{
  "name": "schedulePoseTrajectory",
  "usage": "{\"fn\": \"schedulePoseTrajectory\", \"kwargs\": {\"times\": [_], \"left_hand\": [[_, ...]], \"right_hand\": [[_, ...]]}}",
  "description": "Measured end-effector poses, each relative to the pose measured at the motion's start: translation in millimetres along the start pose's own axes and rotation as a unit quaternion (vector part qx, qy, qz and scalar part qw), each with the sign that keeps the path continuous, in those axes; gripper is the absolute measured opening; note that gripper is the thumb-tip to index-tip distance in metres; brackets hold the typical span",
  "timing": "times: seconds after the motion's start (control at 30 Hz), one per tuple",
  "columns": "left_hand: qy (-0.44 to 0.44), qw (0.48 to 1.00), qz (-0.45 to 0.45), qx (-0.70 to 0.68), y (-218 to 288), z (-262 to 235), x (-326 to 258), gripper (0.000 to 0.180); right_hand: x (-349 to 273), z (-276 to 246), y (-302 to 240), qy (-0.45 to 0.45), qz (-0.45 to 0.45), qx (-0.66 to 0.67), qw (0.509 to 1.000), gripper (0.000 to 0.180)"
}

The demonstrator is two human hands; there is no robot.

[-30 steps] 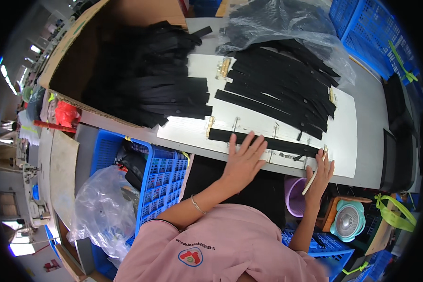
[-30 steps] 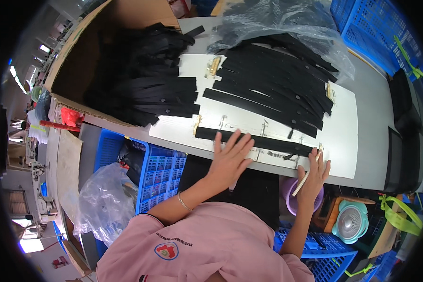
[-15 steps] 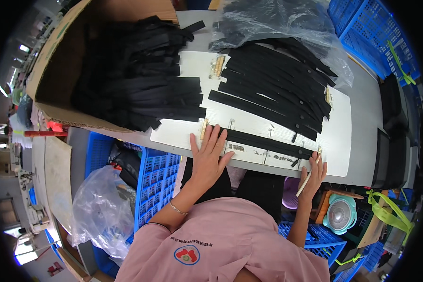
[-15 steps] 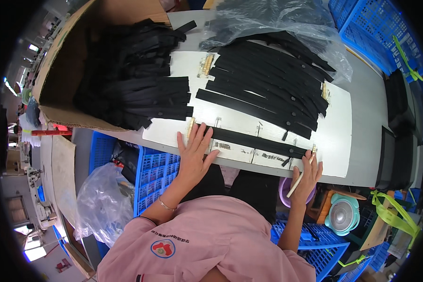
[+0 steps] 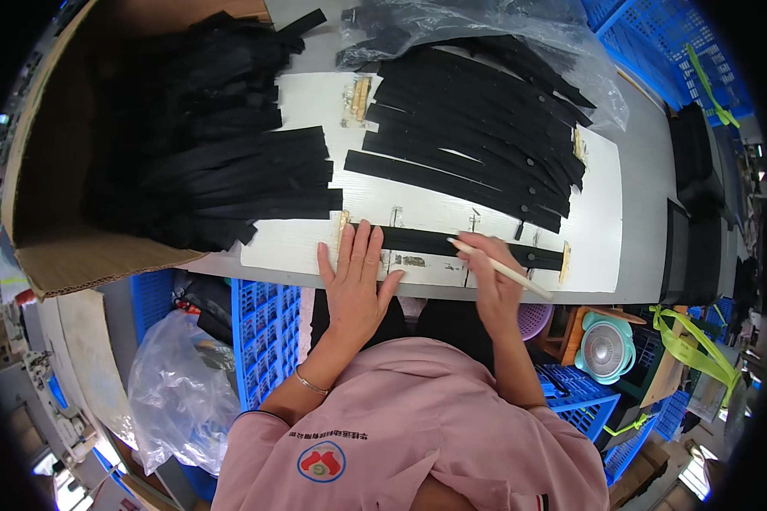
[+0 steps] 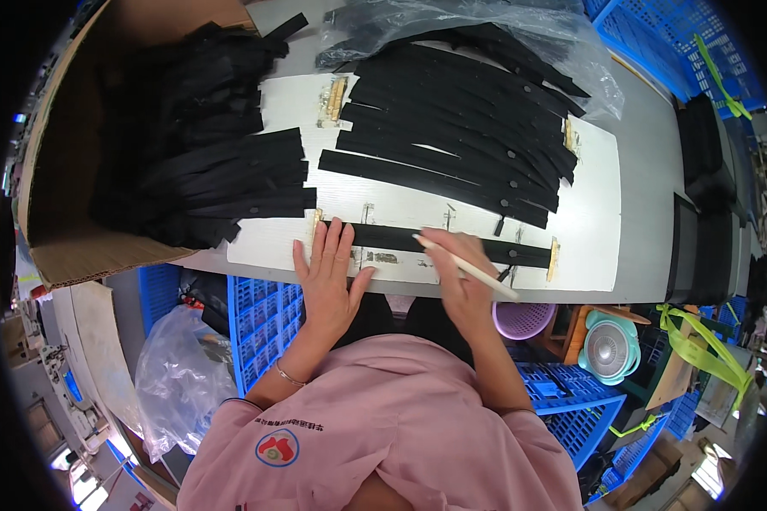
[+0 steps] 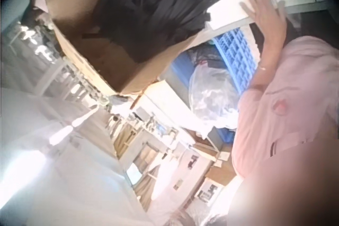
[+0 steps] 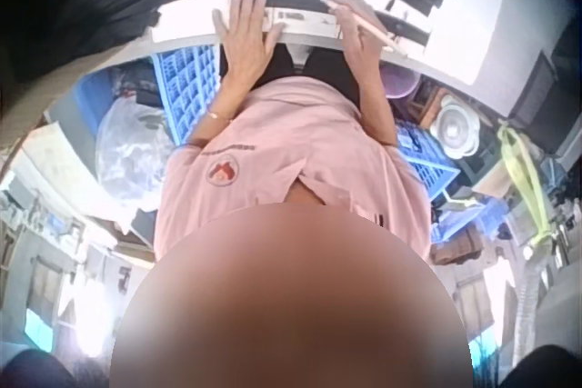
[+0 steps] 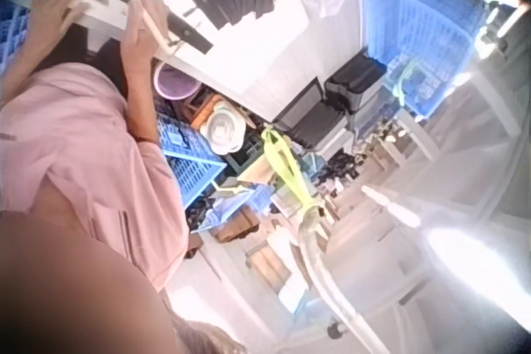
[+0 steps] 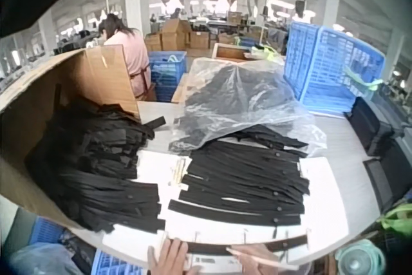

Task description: The recorder is marking and aligning black zipper strips on a template board using a marking tool in a manufacturing facility.

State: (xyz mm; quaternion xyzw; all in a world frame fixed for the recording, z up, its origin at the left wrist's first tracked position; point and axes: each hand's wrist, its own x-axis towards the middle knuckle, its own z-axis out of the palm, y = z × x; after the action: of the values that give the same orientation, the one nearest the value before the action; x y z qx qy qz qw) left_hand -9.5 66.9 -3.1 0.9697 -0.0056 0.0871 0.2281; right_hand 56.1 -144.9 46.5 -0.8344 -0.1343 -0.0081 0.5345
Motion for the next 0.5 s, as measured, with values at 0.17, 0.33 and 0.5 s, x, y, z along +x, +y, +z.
{"fn": "schedulePoseTrajectory", "kwargs": {"times": [0.17, 0.33, 0.5], "left_hand": [[0.002, 1.000, 0.002, -0.015, 2, 2, 2, 0.072], [0.010, 0.999, -0.007, -0.035, 1, 1, 0, 0.070], [0.017, 0.999, -0.004, -0.044, -1, 2, -2, 0.070]], "right_hand": [[21, 59, 4, -0.015, 0.088, 0.127, 0.988, 0.017], [21, 77, 12, -0.002, 0.032, 0.057, 0.998, 0.016], [21, 78, 9, -0.015, 0.033, 0.039, 0.999, 0.017]]}}
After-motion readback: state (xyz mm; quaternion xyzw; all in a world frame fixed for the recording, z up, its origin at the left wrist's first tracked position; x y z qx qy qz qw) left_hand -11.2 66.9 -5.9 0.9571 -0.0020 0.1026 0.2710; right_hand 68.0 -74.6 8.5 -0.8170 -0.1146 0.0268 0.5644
